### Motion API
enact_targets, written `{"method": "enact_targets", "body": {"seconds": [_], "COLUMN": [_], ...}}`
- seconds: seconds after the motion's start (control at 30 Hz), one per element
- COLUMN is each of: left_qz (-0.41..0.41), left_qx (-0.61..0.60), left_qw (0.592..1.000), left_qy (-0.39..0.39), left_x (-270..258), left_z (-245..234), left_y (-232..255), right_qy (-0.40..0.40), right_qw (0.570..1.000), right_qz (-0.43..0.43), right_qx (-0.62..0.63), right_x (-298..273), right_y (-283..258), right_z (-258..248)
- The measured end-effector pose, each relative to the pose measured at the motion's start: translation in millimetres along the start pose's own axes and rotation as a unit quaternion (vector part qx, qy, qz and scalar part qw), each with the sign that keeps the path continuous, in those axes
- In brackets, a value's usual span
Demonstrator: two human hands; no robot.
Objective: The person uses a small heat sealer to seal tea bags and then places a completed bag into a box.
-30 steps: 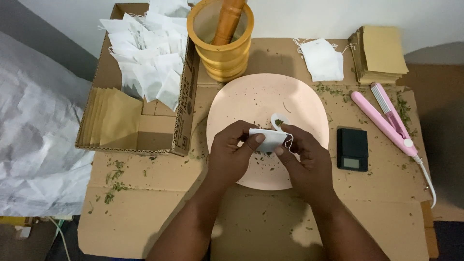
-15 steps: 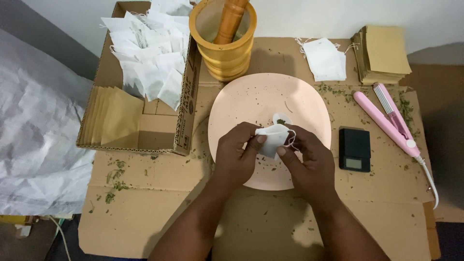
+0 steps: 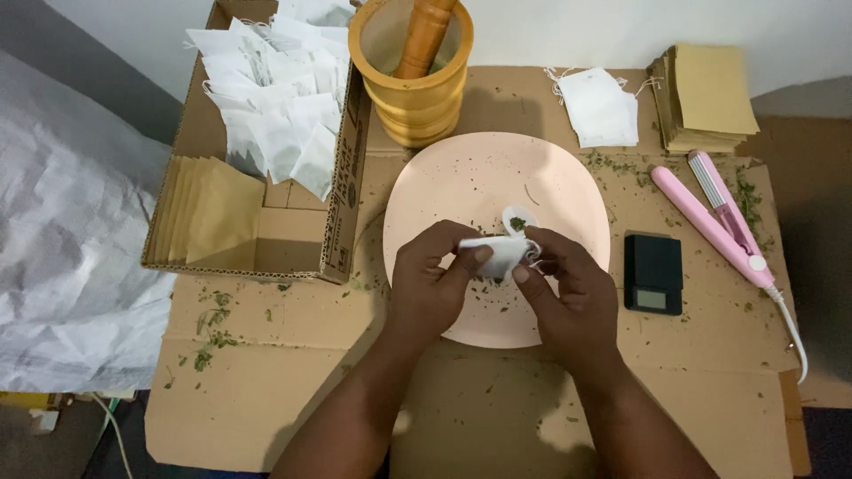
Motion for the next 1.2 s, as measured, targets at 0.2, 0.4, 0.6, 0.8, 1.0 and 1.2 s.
{"method": "enact_targets", "body": {"seconds": [0.2, 0.4, 0.6, 0.8, 1.0, 1.2], "left_qz": [-0.006, -0.07, -0.017, -0.035, -0.057, -0.095], "left_qx": [0.244, 0.219, 0.22, 0.204, 0.183, 0.104], "left_qw": [0.97, 0.972, 0.975, 0.978, 0.981, 0.99], "left_qy": [0.014, 0.037, -0.024, -0.017, -0.01, -0.006], "left_x": [7, 5, 7, 4, 4, 6], "left_z": [3, -20, -7, -12, -10, -2], "left_y": [7, -24, -9, -17, -17, -14], "right_qy": [0.007, -0.004, -0.005, -0.007, -0.007, -0.019], "right_qw": [1.0, 1.0, 1.0, 1.0, 1.0, 1.0], "right_qz": [0.003, -0.011, -0.021, -0.017, -0.018, 0.02], "right_qx": [0.021, 0.019, 0.017, 0.013, 0.012, 0.012], "right_x": [0, 2, 0, 1, 1, -1], "right_y": [-1, -6, -6, -4, -5, 7], "right_z": [-1, 0, 0, 0, 1, 5]}}
Point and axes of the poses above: each hand's wrist, its own x-axis towards the middle knuckle, its own z-axis out of the palm, y = z × x, the point moved 10 cm from there along x, towards the middle knuckle, and after that the axes turned 5 degrees about -x, right-handed, at the moved point
